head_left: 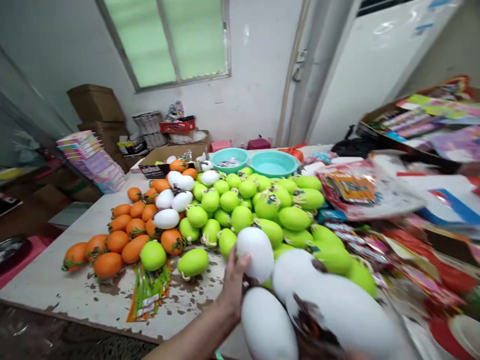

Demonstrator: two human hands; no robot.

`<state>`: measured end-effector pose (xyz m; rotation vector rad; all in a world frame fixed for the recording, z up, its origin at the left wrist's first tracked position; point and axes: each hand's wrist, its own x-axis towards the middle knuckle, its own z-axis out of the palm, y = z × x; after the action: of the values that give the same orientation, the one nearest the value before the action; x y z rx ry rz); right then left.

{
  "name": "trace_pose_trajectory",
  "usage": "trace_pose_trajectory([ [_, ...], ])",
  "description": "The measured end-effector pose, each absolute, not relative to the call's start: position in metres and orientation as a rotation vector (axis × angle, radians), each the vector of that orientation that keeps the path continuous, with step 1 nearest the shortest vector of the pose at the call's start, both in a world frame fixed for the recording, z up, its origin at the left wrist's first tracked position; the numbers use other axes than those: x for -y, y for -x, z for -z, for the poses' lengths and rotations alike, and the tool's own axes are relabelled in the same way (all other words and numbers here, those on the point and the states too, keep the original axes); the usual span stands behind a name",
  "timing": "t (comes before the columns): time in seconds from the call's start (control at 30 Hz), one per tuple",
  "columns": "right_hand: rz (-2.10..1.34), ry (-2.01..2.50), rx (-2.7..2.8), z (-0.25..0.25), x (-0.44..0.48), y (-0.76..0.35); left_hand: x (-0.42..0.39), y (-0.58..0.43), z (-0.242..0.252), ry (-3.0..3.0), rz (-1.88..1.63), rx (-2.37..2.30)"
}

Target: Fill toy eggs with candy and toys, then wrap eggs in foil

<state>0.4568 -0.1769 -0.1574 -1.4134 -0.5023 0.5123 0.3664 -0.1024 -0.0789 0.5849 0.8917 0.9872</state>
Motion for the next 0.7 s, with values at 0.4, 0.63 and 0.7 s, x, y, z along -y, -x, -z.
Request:
trace_pose_trajectory([
  [0.4, -0.581, 1.066, 0.263, -0.013, -0.218, -0.33, -0.237, -0.217, -0.02, -1.15, -1.691, -1.459],
  [0.63, -0.344, 1.388, 0.306, 0.038, -0.257, -0.357, -0.291, -0.22, 0.024, -1.631, -1.418, -1.958],
  [0.7, -0.335, 1.46, 0.338, 0.045, -0.255, -0.368, -0.294, -0.224, 0.034, -1.737, -1.286, -1.961],
])
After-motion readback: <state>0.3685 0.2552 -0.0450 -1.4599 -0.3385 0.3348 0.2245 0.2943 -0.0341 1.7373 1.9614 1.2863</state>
